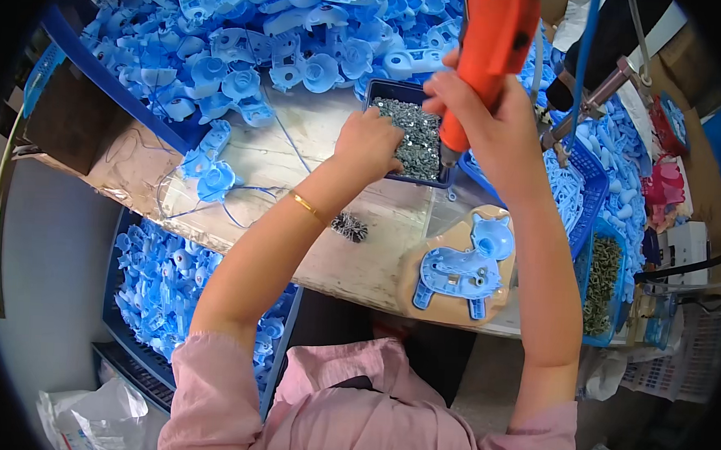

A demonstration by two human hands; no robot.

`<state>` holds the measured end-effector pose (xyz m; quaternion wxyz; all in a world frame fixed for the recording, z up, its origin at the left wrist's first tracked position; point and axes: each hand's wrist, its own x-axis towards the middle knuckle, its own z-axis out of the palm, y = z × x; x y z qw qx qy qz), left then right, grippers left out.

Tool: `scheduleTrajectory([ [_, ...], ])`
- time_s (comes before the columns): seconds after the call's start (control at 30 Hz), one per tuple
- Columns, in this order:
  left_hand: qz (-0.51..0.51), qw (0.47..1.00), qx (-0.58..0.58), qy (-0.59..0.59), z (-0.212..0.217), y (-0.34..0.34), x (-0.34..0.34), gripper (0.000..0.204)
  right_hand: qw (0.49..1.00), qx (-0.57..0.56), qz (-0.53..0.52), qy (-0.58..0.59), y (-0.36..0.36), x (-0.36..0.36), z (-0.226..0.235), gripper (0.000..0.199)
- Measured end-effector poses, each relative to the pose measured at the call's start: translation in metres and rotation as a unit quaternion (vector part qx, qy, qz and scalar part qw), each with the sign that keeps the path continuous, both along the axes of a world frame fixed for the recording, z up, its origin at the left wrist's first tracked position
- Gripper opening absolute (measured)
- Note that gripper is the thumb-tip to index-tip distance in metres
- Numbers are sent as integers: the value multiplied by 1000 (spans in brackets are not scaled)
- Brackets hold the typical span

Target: Assembling small blue and tan plastic toy components using a powered screwdriver at a factory workbench.

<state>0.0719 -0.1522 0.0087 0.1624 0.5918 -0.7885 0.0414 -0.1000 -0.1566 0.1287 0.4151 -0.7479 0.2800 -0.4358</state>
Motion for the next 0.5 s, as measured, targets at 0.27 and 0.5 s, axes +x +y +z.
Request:
scheduleTrajectory([
  [0.27,-19,1000,2,-2,-9,-7,-3,20,998,61,24,-11,9,-27,-4,32],
  [0.5,-15,997,-67,-39,-9,4,-1,9,997,71,30,-6,4,-33,-5,33],
])
